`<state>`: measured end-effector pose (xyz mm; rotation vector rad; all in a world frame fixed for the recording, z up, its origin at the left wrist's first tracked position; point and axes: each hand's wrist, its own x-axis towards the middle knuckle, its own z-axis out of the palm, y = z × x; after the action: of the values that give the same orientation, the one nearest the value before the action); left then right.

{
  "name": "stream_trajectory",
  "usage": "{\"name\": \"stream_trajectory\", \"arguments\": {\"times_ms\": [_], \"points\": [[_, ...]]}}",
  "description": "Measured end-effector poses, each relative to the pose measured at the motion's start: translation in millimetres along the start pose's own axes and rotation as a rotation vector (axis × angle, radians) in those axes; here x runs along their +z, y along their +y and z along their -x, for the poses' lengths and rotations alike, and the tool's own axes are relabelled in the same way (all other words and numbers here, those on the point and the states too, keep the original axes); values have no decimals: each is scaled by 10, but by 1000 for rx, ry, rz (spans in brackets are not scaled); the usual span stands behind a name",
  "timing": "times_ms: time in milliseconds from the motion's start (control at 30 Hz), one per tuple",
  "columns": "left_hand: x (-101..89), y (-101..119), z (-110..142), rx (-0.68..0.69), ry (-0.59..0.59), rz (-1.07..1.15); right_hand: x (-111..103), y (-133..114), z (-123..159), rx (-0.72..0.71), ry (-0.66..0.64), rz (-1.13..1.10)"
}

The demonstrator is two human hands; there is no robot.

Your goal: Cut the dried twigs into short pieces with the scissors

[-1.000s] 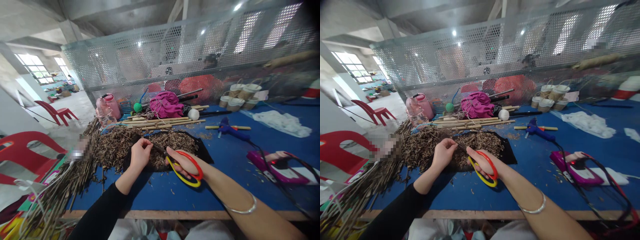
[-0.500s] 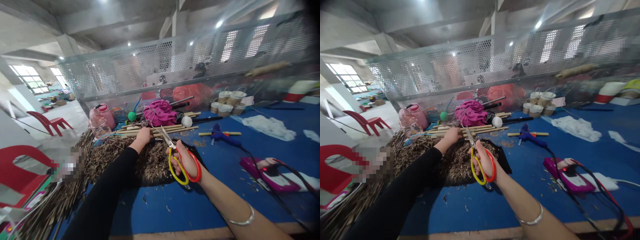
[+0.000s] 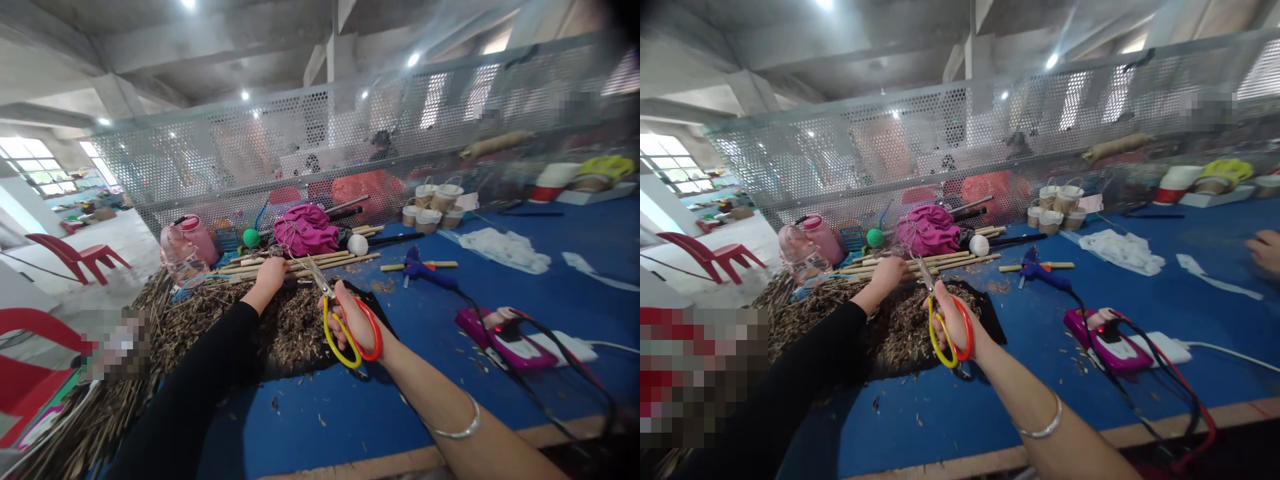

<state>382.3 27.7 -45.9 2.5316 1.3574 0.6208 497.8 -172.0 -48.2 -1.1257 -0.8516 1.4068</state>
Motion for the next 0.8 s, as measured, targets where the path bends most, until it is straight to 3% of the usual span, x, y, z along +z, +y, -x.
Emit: {"name": "stream_trajectory", "arguments": {"times_ms": [100,233,300,467,633,800], "points": [[-219,37,219,-23,27,157,24,18,23,109,-54,40],[-408,51,685,-190,-8,778,104,56,98,206,-137,109],[-445,48,934,-279,23,919,151,93,141,222,-181,141],[-432,46,1371,-330,119,657,230,195,217,168,-243,210],[-339,32,1500,-69,228,314,207,215,224,101,-164,499],[-297,1,1537,99,208,87,227,114,240,54,-152,693]]}}
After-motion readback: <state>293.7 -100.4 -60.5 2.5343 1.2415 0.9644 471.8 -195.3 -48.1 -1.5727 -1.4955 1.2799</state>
